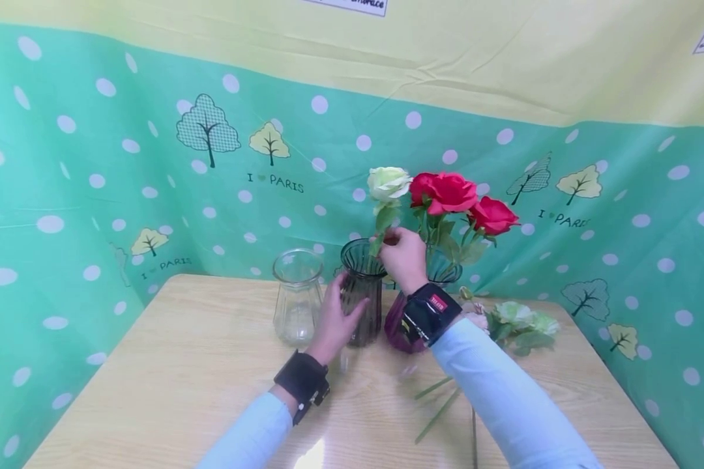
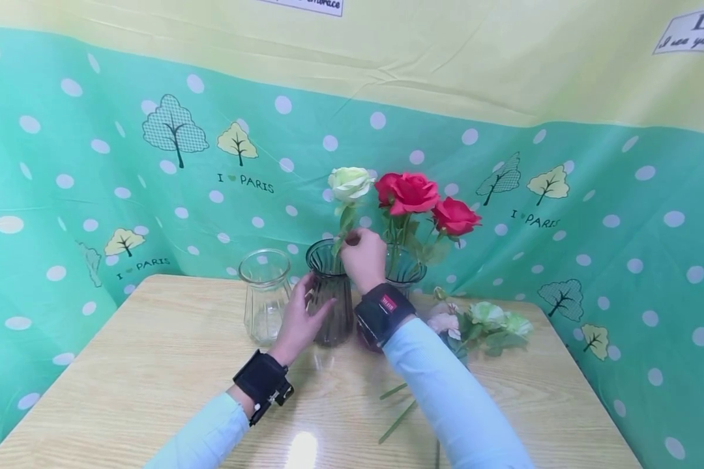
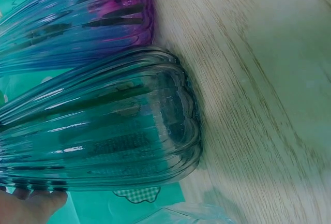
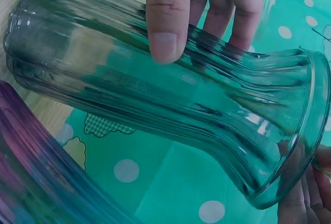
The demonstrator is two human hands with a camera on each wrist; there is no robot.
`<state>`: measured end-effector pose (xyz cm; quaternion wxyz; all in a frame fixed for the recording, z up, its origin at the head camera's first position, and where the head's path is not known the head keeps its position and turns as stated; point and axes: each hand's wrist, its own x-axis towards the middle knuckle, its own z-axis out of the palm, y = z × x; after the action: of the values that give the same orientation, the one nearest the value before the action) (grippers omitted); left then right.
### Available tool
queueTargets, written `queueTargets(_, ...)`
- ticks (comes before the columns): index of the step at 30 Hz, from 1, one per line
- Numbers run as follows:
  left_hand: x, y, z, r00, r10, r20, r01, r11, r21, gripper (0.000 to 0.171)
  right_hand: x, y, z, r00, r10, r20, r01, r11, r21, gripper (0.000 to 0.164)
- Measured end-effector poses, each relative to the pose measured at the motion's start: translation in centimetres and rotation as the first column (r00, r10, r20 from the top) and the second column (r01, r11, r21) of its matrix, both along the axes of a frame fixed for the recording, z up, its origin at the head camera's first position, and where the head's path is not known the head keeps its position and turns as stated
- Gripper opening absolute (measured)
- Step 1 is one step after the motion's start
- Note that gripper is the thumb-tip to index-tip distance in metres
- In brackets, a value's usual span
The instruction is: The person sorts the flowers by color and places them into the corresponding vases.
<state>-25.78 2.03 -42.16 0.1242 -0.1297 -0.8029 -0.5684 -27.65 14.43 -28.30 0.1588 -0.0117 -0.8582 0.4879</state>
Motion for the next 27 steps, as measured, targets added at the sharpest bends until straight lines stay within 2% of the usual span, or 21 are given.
queueTargets(6, 0.0, -0.1, 0.0, 1.000, -0.006, -0.025, 0.006, 1.000, -0.002, 0.074, -0.8, -0.6, -0.1, 0.998, 0.024, 0.050, -0.029, 0.994, 0.103, 0.016)
queueTargets(11, -0.1, -0.1, 0.0, 0.999, -0.005, -0.043, 0.004, 1.000, -0.008, 0.072, -1.3, -1.1, -0.4, 0.996, 0.045, 0.080, -0.055, 0.990, 0.132, 0.015)
queueTargets(21, -0.2, 0.0, 0.1, 0.997, 0.004, -0.081, -0.004, 1.000, -0.010, 0.069, -1.5, -1.8, -0.3, 0.999, 0.004, 0.038, -0.013, 0.974, 0.227, 0.017)
queueTargets(27, -0.2, 0.0, 0.2, 0.996, 0.010, -0.091, -0.012, 1.000, -0.026, 0.068, -1.6, -2.0, -0.4, 0.996, -0.026, 0.085, 0.004, 0.969, 0.249, 0.016)
